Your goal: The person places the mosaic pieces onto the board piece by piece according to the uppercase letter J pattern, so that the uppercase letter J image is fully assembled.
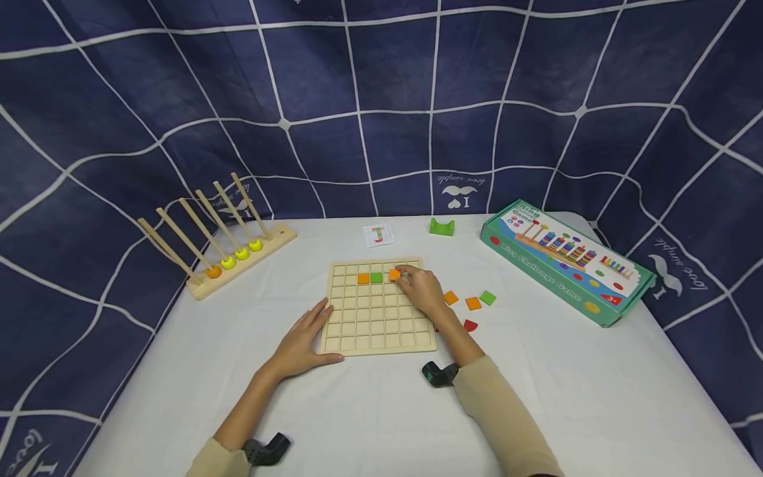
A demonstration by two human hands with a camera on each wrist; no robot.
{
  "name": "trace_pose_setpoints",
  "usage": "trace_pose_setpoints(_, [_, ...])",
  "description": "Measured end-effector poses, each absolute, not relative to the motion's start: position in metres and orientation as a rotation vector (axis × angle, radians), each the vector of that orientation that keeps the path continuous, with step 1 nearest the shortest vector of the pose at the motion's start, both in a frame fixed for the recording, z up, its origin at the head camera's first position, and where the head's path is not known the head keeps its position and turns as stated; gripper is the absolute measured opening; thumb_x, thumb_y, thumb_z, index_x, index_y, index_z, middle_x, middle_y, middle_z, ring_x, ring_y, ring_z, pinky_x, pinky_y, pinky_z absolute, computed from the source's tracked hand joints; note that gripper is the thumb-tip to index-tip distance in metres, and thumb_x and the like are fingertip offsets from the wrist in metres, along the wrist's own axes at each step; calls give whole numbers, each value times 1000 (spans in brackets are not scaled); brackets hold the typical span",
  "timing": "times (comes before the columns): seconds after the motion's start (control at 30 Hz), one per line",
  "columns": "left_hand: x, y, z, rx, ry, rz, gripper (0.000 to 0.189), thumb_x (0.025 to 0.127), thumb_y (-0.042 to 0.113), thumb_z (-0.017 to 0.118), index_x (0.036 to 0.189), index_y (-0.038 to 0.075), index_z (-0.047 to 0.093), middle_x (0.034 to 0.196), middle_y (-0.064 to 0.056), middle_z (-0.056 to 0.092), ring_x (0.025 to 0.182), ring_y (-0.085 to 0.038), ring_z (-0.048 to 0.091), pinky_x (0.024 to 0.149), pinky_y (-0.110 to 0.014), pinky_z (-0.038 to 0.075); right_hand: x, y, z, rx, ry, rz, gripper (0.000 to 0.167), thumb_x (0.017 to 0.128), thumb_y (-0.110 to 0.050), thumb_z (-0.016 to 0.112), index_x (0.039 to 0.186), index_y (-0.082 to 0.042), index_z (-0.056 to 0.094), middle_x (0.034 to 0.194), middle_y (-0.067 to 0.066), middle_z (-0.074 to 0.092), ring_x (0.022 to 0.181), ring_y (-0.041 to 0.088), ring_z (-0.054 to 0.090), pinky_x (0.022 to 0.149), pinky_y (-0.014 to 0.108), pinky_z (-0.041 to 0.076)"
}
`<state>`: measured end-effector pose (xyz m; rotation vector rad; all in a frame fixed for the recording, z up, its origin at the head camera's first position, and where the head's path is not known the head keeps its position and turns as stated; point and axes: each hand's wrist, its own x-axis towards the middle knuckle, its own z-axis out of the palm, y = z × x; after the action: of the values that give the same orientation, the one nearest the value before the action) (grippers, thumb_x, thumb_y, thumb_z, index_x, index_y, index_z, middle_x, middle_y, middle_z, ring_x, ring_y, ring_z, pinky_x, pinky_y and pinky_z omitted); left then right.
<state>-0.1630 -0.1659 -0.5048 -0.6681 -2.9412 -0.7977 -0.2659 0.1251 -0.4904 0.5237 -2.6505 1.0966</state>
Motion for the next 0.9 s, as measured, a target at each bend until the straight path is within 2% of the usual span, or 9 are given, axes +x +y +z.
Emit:
trace_pose_setpoints(0.27, [-163, -165, -504, -684, -2937, -795, 111, 64, 74, 62, 145, 7, 27, 154, -6, 13, 138, -24, 15, 110, -41, 16, -272, 115, -489, 523, -2737, 1036, 29, 85, -17, 67, 112, -5, 66, 46, -5, 33, 42, 8, 25, 41, 24, 24])
trace_pose_setpoints(0.57, [-163, -166, -503, -685, -2916, -783, 111, 64, 73, 63, 145, 7, 28, 153, -8, 14, 138, -26, 17, 110, -43, 17, -274, 113, -487, 548, -2762, 1031, 31, 87, -18, 65, 116, -8, 65, 47, -5, 34, 42, 9, 25, 40, 24, 23])
trace_pose_setpoints(0.9, [-162, -165, -503, -688, -2927, -777, 110, 65, 73, 62, 145, 7, 27, 153, -7, 13, 138, -24, 16, 110, -40, 16, -259, 123, -482, 512, -2624, 1104, 30, 85, -19, 67, 114, -9, 66, 47, -5, 35, 40, 8, 26, 37, 23, 25])
